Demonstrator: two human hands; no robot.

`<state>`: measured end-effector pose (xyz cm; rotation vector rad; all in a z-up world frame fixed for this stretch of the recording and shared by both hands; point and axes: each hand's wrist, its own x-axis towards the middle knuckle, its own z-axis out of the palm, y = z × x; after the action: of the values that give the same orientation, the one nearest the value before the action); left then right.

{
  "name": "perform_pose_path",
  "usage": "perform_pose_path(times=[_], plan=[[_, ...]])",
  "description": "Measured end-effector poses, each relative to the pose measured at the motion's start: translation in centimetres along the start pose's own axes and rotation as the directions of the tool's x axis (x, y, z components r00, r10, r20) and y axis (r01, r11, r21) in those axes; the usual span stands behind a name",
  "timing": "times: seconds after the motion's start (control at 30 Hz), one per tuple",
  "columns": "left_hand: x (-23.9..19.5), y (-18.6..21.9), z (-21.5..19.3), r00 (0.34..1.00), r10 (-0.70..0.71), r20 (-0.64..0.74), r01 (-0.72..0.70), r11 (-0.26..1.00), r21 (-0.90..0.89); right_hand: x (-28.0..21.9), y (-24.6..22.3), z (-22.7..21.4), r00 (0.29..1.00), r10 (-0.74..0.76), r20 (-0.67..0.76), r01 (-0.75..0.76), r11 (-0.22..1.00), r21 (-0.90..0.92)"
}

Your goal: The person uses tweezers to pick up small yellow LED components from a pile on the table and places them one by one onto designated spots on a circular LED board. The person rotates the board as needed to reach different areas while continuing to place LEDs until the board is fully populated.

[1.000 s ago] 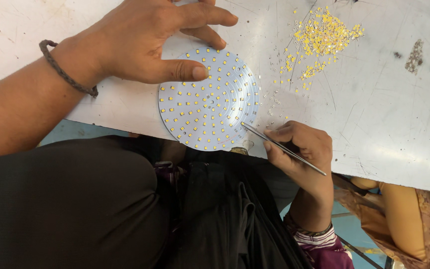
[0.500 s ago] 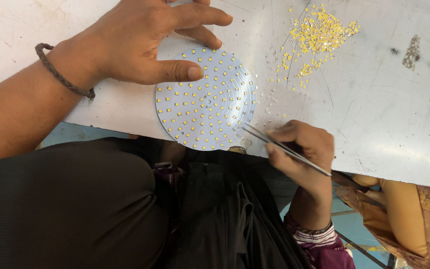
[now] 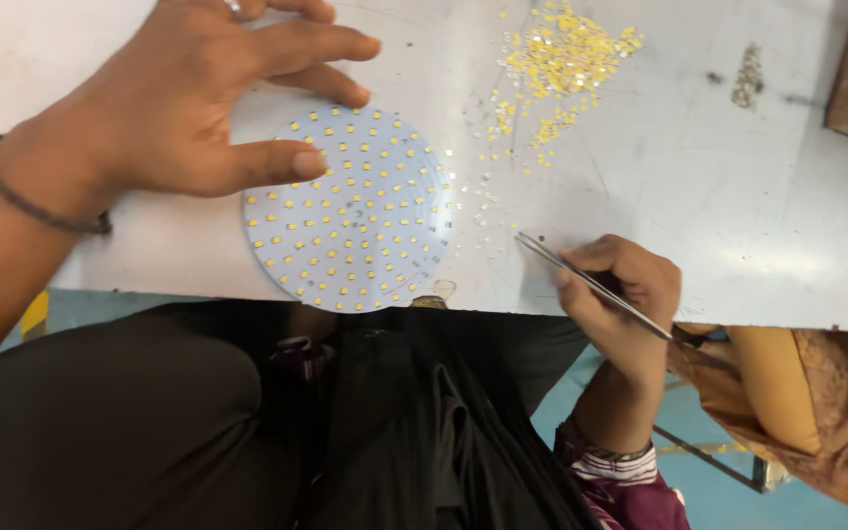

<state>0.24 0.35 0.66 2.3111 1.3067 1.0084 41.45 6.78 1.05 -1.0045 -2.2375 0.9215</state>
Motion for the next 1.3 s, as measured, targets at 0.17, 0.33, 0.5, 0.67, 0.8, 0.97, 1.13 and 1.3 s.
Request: perform_pose_path(times=[0.17,0.33,0.5,0.67,0.8,0.97,1.13,1.3], plan=[[0.7,0.9,-0.3,0.999,-0.029,0.017,0.028,0.999,0.033,0.4,0.1,0.2,0.998,-0.057,-0.001,0.056,0.997,-0.05],[0.9,1.1,-0.4,0.997,-0.058,0.041,0.058,0.998,-0.008,0.6,-0.2,0.4,0.998,-0.057,0.003,0.057,0.997,-0.045],[0.8,1.0,-0.3,0.997,-0.056,0.045,0.056,0.998,-0.002,0.7,-0.2,0.3,0.997,-0.08,0.017,0.081,0.995,-0.057],[0.6,0.7,-0.1,0.999,-0.046,0.024,0.046,0.999,-0.005,0.6,-0.1,0.0,0.997,-0.063,0.037,0.064,0.997,-0.033],[0.3,0.4,-0.1,1.0,0.023,-0.005,-0.023,0.999,0.039,0.5,-0.2,0.1,0.998,-0.05,0.028,0.051,0.997,-0.06],[-0.4,0.1,0.1,0.999,-0.034,0.027,0.035,0.999,-0.01,-0.1,-2.2,2.0,0.982,-0.171,0.082,0.166,0.984,0.062],[-0.9,-0.2,0.3,0.997,-0.056,0.057,0.06,0.995,-0.08,0.1,-4.3,5.3,0.947,-0.297,0.121,0.299,0.954,0.007],[-1.2,-0.3,0.5,1.0,-0.024,0.019,0.026,0.996,-0.088,0.7,-5.1,6.4,0.935,-0.341,0.1,0.349,0.935,-0.071]])
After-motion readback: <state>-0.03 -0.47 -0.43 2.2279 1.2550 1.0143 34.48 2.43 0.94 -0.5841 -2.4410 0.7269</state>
